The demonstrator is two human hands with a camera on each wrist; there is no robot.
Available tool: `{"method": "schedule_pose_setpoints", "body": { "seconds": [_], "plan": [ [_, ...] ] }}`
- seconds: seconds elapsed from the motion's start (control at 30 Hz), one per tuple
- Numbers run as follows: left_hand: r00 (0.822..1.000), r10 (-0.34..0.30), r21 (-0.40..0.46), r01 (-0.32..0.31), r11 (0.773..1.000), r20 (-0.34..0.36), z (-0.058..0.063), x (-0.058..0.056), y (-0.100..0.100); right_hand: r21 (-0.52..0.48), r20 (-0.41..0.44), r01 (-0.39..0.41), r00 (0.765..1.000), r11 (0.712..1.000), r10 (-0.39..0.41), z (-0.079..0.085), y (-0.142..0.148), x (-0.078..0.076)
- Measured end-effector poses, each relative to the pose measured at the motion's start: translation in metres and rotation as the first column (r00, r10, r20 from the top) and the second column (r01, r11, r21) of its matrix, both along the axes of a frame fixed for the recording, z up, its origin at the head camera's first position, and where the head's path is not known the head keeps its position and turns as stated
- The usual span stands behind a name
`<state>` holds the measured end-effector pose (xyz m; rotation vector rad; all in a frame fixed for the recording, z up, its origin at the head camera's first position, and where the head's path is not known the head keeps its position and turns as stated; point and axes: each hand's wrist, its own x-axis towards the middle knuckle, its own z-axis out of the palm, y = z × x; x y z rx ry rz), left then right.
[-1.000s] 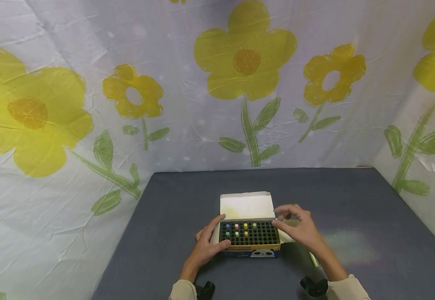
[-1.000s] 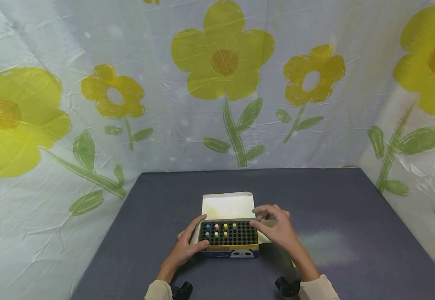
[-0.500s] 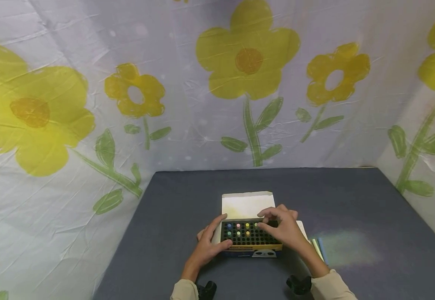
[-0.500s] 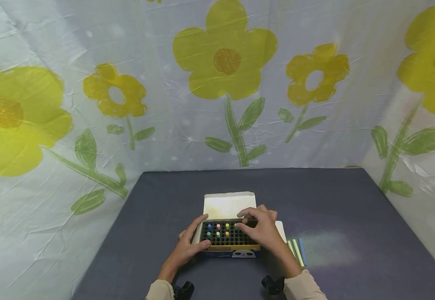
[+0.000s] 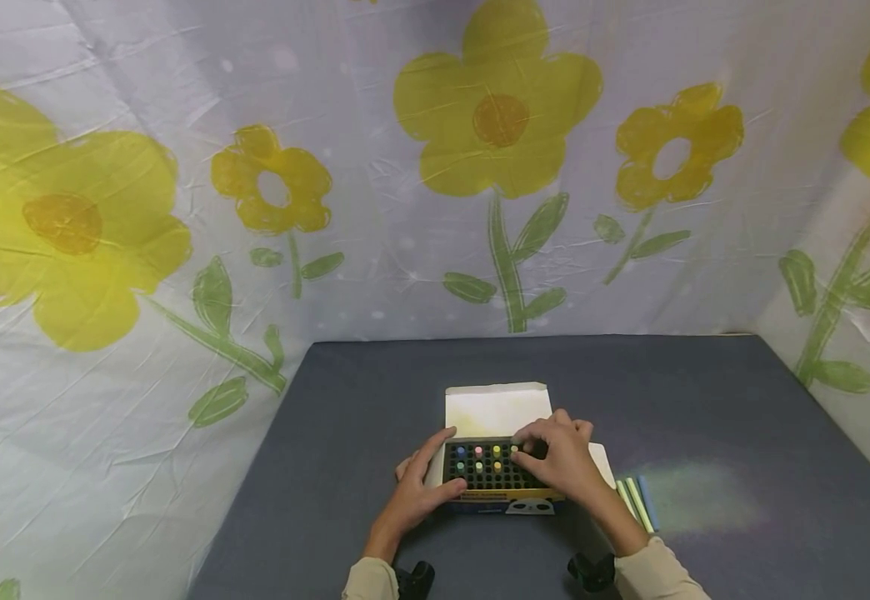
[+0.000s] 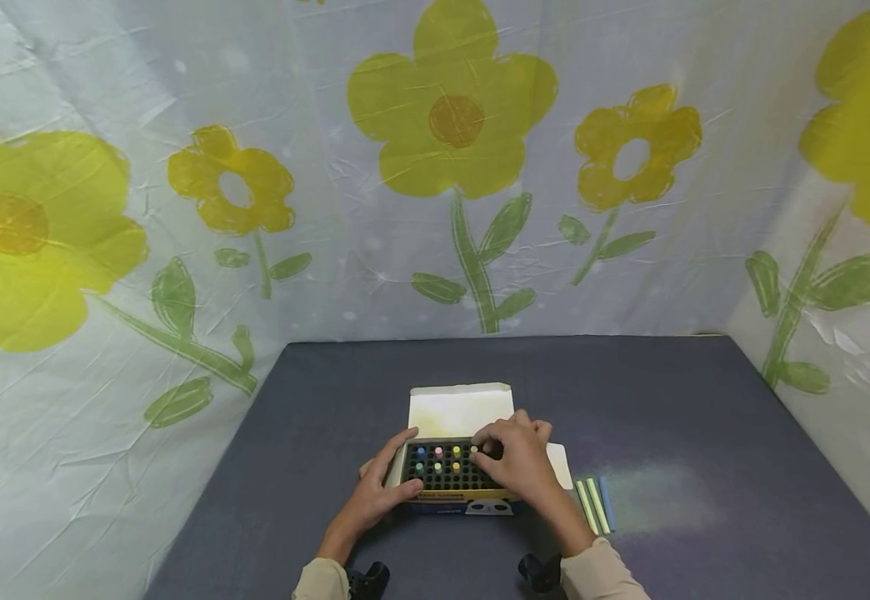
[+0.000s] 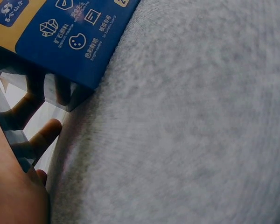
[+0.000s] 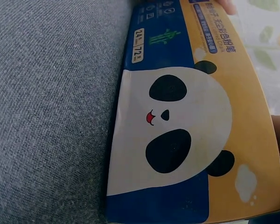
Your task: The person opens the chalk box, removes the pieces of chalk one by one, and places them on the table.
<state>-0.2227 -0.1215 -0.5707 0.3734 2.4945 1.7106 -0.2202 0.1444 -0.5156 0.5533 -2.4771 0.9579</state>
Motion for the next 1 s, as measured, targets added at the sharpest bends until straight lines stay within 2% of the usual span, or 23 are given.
{"method": "schedule_pose_setpoints", "body": {
  "seconds": [0.1, 0.3, 0.47, 0.67, 1.0],
  "plan": [
    [1.0, -0.007, 0.009, 0.007, 1.0, 0.0, 0.0003, -0.0004, 0.0002, 0.038, -0.004, 0.017, 1.0, 0.999, -0.017, 0.0007, -0.0007, 0.0001],
    [1.0, -0.018, 0.017, 0.018, 1.0, -0.001, 0.0008, -0.0012, -0.0001, 0.121, 0.049, 0.058, 0.997, 0.991, -0.064, 0.0042, -0.0036, 0.0004],
    [1.0, -0.013, 0.01, 0.012, 1.0, 0.003, 0.0015, -0.001, 0.0, 0.16, 0.042, 0.083, 0.995, 0.984, -0.091, 0.0056, -0.0061, 0.0015],
    [1.0, 0.004, -0.003, -0.004, 1.0, 0.005, 0.0011, 0.0002, 0.0001, 0.13, 0.044, 0.075, 0.996, 0.989, -0.081, 0.0047, -0.0061, 0.0031],
    [1.0, -0.005, 0.008, 0.005, 1.0, 0.009, 0.0006, 0.0001, 0.0002, 0.004, 0.051, 0.036, 0.998, 0.999, -0.037, 0.0003, -0.0028, 0.002]
  ]
}}
